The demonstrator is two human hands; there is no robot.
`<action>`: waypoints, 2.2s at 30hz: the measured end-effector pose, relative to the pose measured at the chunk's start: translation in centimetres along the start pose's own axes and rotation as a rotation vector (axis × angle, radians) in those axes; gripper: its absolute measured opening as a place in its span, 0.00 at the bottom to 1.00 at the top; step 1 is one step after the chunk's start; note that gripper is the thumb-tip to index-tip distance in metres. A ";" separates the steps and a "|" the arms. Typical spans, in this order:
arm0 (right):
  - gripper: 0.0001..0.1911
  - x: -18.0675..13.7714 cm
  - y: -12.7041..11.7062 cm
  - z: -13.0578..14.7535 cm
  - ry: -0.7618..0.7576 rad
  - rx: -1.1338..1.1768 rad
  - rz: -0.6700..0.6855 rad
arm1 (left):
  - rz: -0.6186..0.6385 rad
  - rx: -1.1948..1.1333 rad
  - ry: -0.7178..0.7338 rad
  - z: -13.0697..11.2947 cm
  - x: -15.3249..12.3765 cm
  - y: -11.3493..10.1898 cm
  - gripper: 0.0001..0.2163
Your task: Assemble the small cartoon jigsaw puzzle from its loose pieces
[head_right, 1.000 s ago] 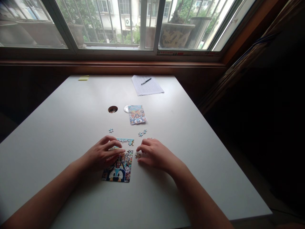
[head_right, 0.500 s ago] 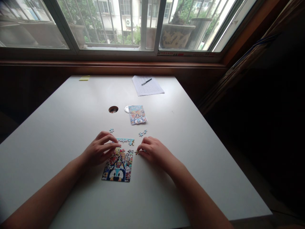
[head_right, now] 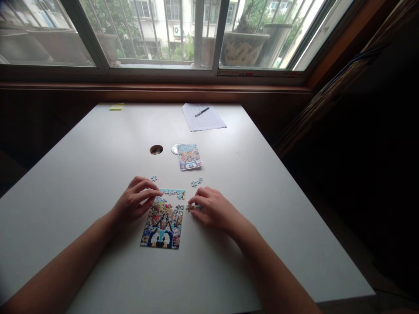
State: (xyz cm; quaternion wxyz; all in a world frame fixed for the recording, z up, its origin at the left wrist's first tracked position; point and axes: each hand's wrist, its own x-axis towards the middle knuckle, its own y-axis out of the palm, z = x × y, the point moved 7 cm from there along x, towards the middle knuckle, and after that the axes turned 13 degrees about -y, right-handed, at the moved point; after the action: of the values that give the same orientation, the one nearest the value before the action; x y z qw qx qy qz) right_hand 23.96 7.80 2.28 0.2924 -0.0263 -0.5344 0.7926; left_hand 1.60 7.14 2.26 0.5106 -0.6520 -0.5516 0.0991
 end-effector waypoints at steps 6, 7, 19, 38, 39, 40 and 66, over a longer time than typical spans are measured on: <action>0.08 0.2 0.4 -0.1 0.019 -0.033 0.018 | 0.004 0.000 -0.005 0.0 0.1 0.0 0.14; 0.07 0.2 0.5 -0.3 0.020 -0.042 0.015 | 0.007 -0.002 -0.005 0.0 0.1 0.0 0.14; 0.04 0.2 1.1 -0.2 0.139 -0.053 0.083 | -0.001 0.001 0.028 -0.1 0.1 0.1 0.13; 0.09 0.8 1.0 -1.1 0.309 0.421 -0.058 | 0.017 -0.027 0.026 -0.4 0.2 0.2 0.13; 0.09 1.1 0.8 -1.1 0.312 0.445 -0.072 | 0.025 -0.029 0.024 -0.5 0.2 0.2 0.13; 0.09 1.4 0.7 -0.9 0.308 0.463 -0.083 | 0.039 -0.033 0.022 -0.6 0.2 0.2 0.13; 0.08 6.5 0.9 -0.2 0.134 0.329 0.132 | 0.280 0.030 0.148 -1.8 -0.4 1.6 0.18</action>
State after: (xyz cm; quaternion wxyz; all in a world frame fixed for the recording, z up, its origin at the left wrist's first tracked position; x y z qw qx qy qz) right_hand 18.24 10.98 3.15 0.2752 -0.0657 -0.3739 0.8832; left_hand 3.71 6.01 1.64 0.5409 -0.7202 -0.4147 0.1291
